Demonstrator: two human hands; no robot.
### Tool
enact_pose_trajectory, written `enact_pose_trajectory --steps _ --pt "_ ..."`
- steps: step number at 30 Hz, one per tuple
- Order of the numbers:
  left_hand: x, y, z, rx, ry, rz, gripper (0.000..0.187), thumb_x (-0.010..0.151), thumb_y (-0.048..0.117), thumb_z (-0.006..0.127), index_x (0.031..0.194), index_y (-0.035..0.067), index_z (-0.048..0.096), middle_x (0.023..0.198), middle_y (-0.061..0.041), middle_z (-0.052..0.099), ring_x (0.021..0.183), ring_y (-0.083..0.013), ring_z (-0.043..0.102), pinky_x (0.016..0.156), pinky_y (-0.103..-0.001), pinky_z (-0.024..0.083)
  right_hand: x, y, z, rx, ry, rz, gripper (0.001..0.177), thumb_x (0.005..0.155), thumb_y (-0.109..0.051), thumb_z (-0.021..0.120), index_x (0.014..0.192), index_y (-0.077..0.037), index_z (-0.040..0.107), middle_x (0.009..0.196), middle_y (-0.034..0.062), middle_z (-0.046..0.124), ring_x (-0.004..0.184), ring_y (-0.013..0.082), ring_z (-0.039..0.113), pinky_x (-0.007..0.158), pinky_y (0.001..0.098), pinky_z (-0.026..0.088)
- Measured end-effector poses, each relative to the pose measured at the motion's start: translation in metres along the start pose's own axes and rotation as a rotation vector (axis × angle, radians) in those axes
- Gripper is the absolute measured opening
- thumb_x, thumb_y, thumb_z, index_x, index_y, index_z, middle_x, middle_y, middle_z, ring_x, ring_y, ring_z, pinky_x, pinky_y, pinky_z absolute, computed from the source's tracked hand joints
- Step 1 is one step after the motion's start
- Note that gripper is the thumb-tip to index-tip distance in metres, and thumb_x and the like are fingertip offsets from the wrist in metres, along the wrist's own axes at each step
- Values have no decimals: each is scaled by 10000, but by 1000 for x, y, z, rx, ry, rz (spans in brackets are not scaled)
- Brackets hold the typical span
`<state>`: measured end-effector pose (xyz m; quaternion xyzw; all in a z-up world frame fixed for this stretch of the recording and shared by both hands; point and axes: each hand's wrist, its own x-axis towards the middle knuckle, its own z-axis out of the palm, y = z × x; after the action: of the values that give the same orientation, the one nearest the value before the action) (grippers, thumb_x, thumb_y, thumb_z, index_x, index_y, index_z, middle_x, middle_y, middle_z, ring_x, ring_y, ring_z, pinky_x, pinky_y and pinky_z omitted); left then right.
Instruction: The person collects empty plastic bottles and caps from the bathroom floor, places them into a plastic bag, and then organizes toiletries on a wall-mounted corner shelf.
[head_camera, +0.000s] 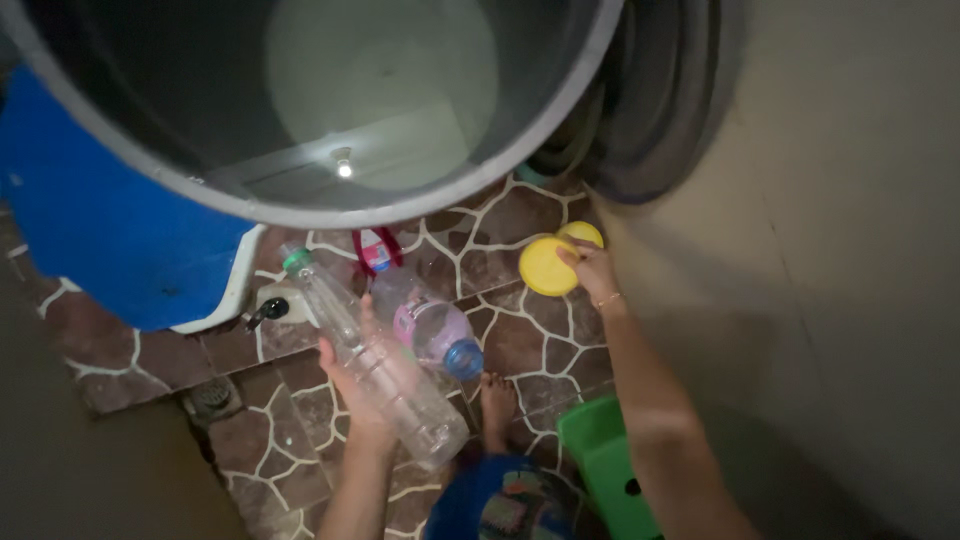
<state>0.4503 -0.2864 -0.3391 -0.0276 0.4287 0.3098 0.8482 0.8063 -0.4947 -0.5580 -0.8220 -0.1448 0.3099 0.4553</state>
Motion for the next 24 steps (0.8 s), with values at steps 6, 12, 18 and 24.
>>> enact_pose_trajectory --steps 6,12,18,24 --pt "3 0 -38 -362 -500 -98 804 1032 732 543 1563 128 559 1197 -68 627 1086 -197 573 923 -322 457 2 -1 79 -446 -172 101 528 910 -581 716 1049 -80 809 975 115 805 858 216 760 780 328 569" --pt "14 15 -59 -12 -155 81 797 830 749 569 1384 177 580 1285 -2 609 1284 -180 497 1169 -339 305 33 21 180 -914 -186 -229 356 935 -469 652 1094 -168 758 1043 124 752 954 342 708 836 477 548" --pt "6 49 -47 -23 -62 111 796 797 752 596 1378 207 593 1402 -4 523 1361 -229 449 1222 -417 238 54 23 198 -642 -208 -163 397 889 -471 646 1186 -221 723 1037 136 752 932 376 708 833 489 561" --pt "-3 62 -39 -211 -518 -72 769 864 667 640 1457 182 576 1411 -136 529 1298 -358 479 976 -622 396 70 5 148 -687 -134 -200 359 898 -411 602 1171 -201 705 1115 90 748 1030 370 685 913 484 530"
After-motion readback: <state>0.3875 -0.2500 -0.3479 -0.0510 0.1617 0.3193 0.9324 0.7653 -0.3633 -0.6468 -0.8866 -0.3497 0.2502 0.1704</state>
